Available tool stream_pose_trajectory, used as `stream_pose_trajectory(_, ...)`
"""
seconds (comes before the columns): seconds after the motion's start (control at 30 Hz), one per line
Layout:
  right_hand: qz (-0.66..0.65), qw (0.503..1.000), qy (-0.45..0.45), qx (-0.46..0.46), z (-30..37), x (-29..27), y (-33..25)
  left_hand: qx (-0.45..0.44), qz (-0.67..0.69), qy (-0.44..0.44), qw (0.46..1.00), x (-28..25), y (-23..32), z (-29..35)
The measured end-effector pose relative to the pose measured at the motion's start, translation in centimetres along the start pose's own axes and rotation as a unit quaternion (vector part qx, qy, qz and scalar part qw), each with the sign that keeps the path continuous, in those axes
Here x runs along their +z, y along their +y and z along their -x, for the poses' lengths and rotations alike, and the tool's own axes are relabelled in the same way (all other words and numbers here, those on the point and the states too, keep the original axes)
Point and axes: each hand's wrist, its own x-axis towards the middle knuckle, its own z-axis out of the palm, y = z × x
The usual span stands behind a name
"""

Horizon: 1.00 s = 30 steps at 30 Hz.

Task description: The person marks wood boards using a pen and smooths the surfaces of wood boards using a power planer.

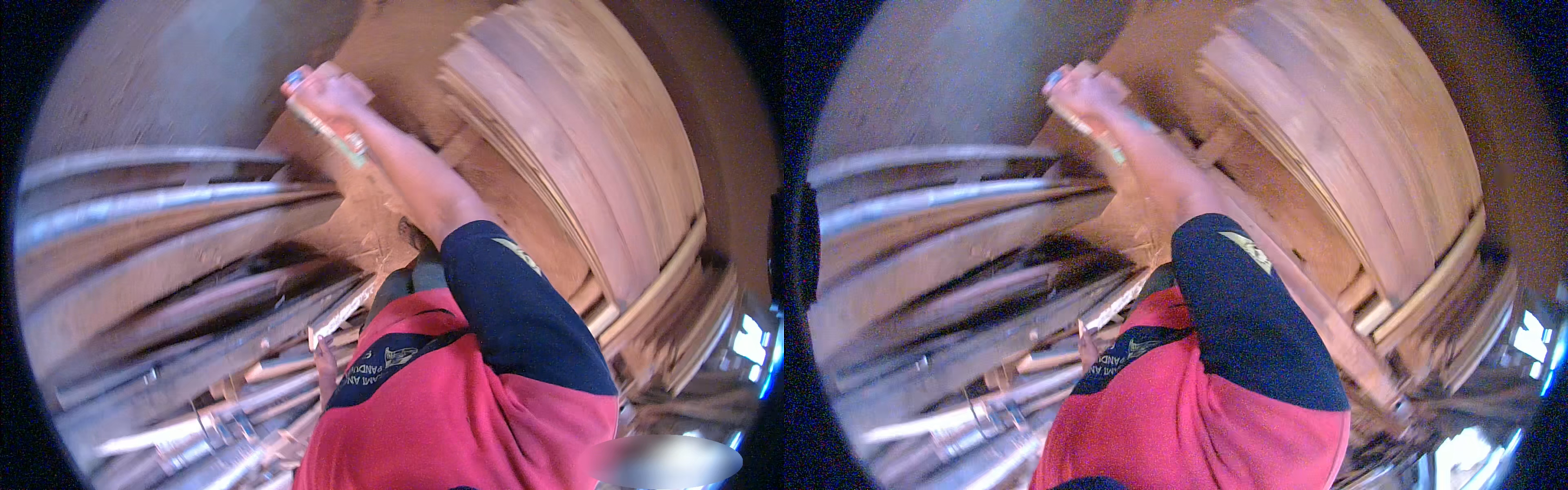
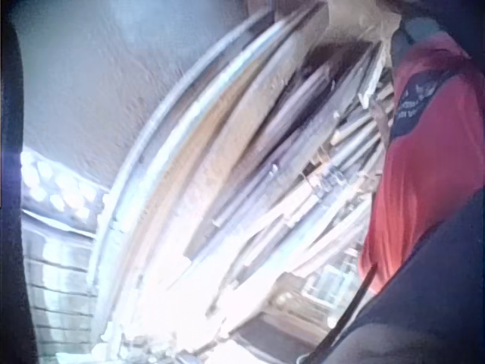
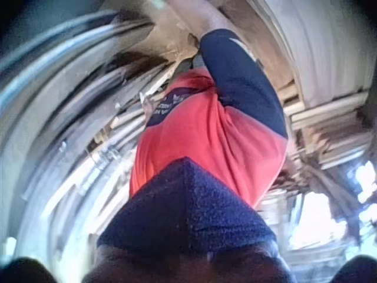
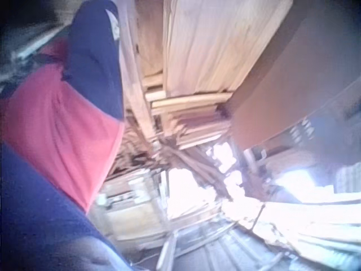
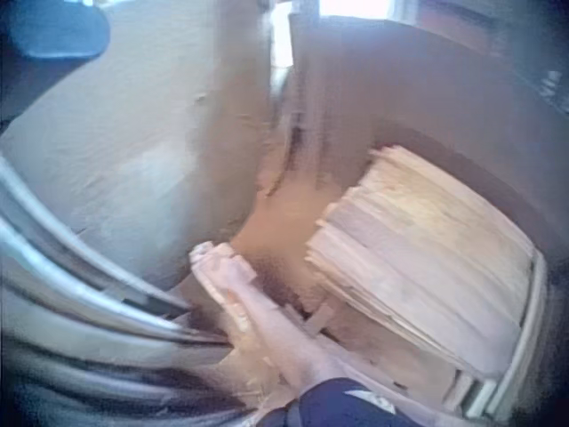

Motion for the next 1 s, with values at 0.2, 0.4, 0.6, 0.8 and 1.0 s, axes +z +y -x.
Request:
stream_pose_trajectory(0.2,-0.126,0.991,0.008,-0.039,16.7,-9.6,4.6,-0.039,-0.14,-0.092,0.985,2.2,-1.8,-7.7)
stream_pose_trajectory(0.4,-0.018,0.984,0.116,0.131,44.8,-25.3,9.6,0.094,-0.084,-0.31,0.943,6.9,10.7,-15.3)
stream_pose_trajectory(0.6,0.049,0.835,0.374,0.4,70.3,-28.9,9.2,0.352,-0.067,-0.183,0.915,14.0,30.0,-13.7)
stream_pose_trajectory(0.8,-0.004,0.632,0.547,0.549,89.1,-25.8,10.6,0.639,-0.141,-0.088,0.751,22.9,38.2,0.9)
stream_pose_trajectory(1.0,-0.034,0.623,0.535,0.569,102.3,-21.9,13.3,0.76,-0.185,-0.242,0.574,36.1,28.8,15.8)
